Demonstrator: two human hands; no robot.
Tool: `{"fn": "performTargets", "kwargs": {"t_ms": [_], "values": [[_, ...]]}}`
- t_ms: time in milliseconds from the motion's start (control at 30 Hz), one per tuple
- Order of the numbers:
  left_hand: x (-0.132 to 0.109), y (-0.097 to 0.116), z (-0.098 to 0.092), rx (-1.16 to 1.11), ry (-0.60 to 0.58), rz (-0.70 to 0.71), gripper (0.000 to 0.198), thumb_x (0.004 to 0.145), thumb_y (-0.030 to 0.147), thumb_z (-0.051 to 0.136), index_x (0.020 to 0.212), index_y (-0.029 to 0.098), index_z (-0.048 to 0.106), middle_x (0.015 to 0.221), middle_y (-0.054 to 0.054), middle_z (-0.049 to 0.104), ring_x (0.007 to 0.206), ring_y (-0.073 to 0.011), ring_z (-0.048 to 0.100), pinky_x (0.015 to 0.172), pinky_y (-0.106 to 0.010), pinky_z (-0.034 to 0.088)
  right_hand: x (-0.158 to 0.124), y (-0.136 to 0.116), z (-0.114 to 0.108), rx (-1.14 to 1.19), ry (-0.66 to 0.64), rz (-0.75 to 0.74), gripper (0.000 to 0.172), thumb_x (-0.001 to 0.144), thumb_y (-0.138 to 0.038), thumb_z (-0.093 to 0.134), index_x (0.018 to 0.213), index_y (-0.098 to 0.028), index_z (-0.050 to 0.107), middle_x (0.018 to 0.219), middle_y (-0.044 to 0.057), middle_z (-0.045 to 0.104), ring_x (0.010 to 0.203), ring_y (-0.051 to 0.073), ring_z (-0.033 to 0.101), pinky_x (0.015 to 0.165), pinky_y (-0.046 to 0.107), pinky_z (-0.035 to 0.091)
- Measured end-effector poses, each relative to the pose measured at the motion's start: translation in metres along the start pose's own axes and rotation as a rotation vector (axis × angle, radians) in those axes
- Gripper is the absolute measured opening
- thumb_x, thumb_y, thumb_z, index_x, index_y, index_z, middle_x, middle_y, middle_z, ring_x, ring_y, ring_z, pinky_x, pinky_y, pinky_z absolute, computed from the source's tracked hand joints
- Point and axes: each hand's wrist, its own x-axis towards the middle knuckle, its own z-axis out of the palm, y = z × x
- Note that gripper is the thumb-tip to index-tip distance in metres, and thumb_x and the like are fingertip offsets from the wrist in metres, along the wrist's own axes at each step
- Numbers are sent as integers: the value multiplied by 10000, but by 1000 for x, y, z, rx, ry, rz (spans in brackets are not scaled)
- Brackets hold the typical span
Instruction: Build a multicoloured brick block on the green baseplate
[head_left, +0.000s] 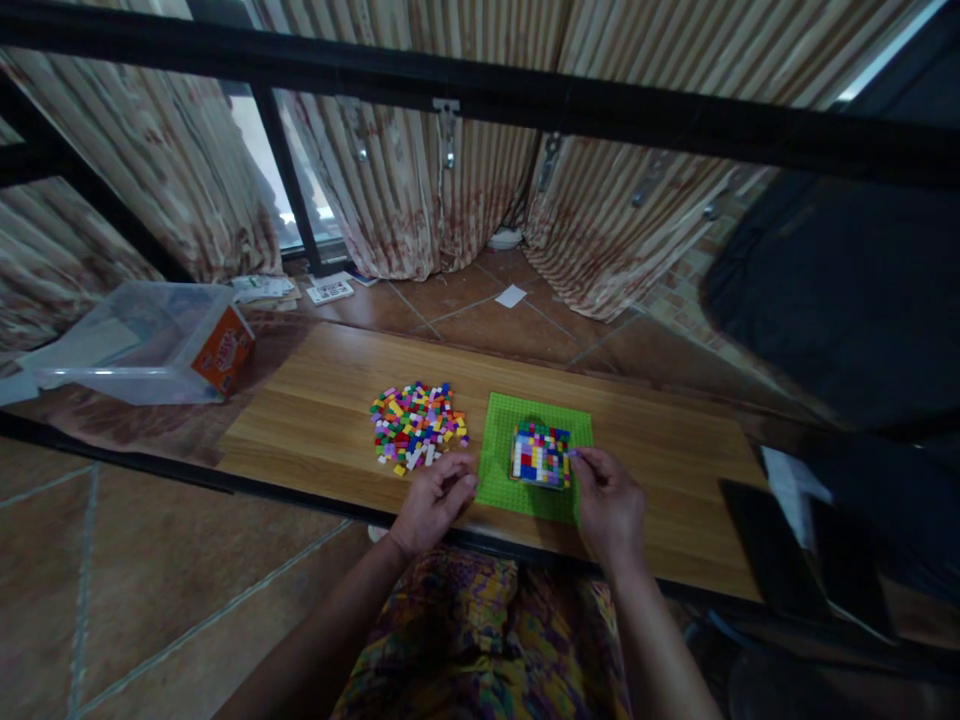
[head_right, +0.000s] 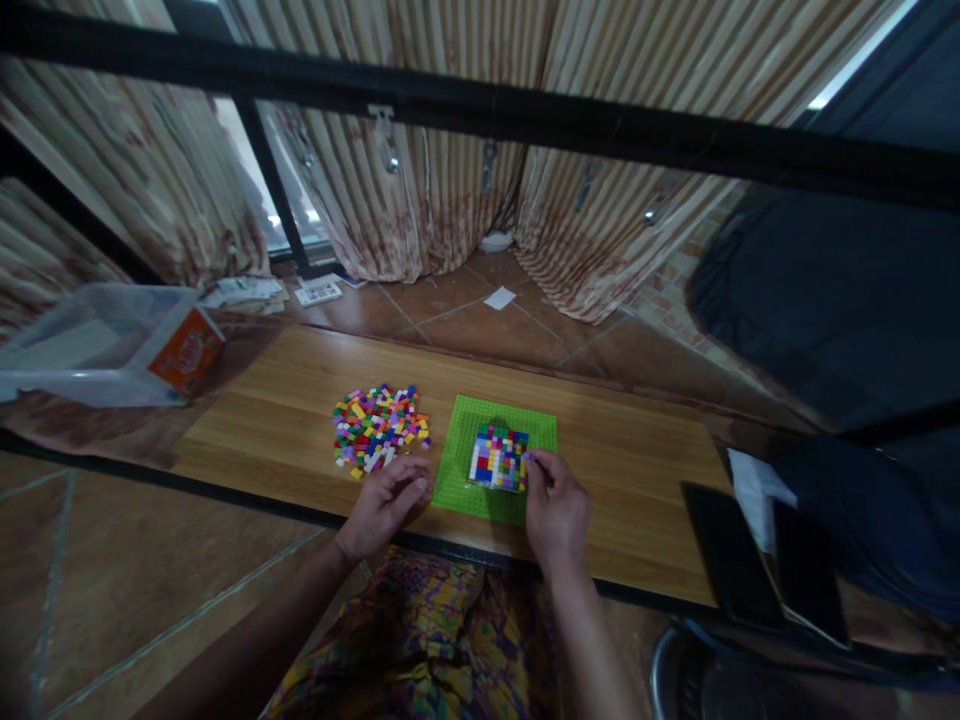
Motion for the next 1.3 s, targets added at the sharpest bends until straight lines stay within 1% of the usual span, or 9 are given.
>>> {"fn": "performTargets", "kwargs": {"t_ms": [67,200,333,533,767,900,1033,1133,1300], "values": [[0,1,0,1,4,-7,358,880,465,577,1104,186,554,808,-17,630,705,-137,600,663,-254,486,8,0,0,-25,-2,-30,304,855,-471,572,898,-204,711,903,73,730,809,213,659,761,346,494],[1,1,0,-6,1,-12,357,876,472,578,1098,194,553,803,-16,630,711,-139,595,665,-254,479,19,1,7,-18,2,-89,295,833,-465,591,840,-206,732,905,73,687,817,199,629,724,322,482],[1,-1,0,-7,-12,-5,347,884,461,572,1104,194,547,806,-15,629,712,-137,589,665,-250,473,24,8,13,17,-5,-87,284,816,-457,612,846,-214,756,891,66,675,821,196,623,746,337,480],[1,-2,0,4,-7,11,327,896,432,573,1106,183,552,796,-11,628,710,-129,585,668,-242,465,27,12,16,90,-48,-92,281,805,-451,623,852,-214,767,904,76,717,846,204,642,761,347,493],[1,0,0,17,-16,22,315,905,430,561,1099,182,550,770,0,619,689,-123,571,661,-240,458,27,12,18,123,-30,5,298,769,-439,659,900,-189,755,902,80,734,796,198,652,754,351,508],[1,-2,-1,14,-25,19,306,909,420,557,1103,183,551,789,-3,622,698,-125,580,657,-239,463,26,15,17,161,25,62,360,756,-472,663,932,-169,743,917,96,746,811,211,666,790,376,515],[1,-5,-1,31,-22,30,289,916,403,548,1109,188,553,826,-8,635,725,-129,600,689,-250,482,30,17,19,147,77,87,472,779,-518,623,1039,-135,718,977,126,733,837,214,663,801,382,515],[1,-5,-1,34,-15,30,291,912,394,557,1115,187,553,833,-11,644,727,-132,611,689,-252,489,35,16,24,102,42,91,514,778,-543,614,1067,-129,709,989,131,724,837,214,654,795,381,512],[1,-6,-1,63,-12,47,280,917,382,555,1116,185,563,822,-12,647,724,-132,611,695,-256,493,36,15,32,159,20,135,490,761,-548,623,1009,-138,725,997,130,725,859,218,657,829,389,510]]}}
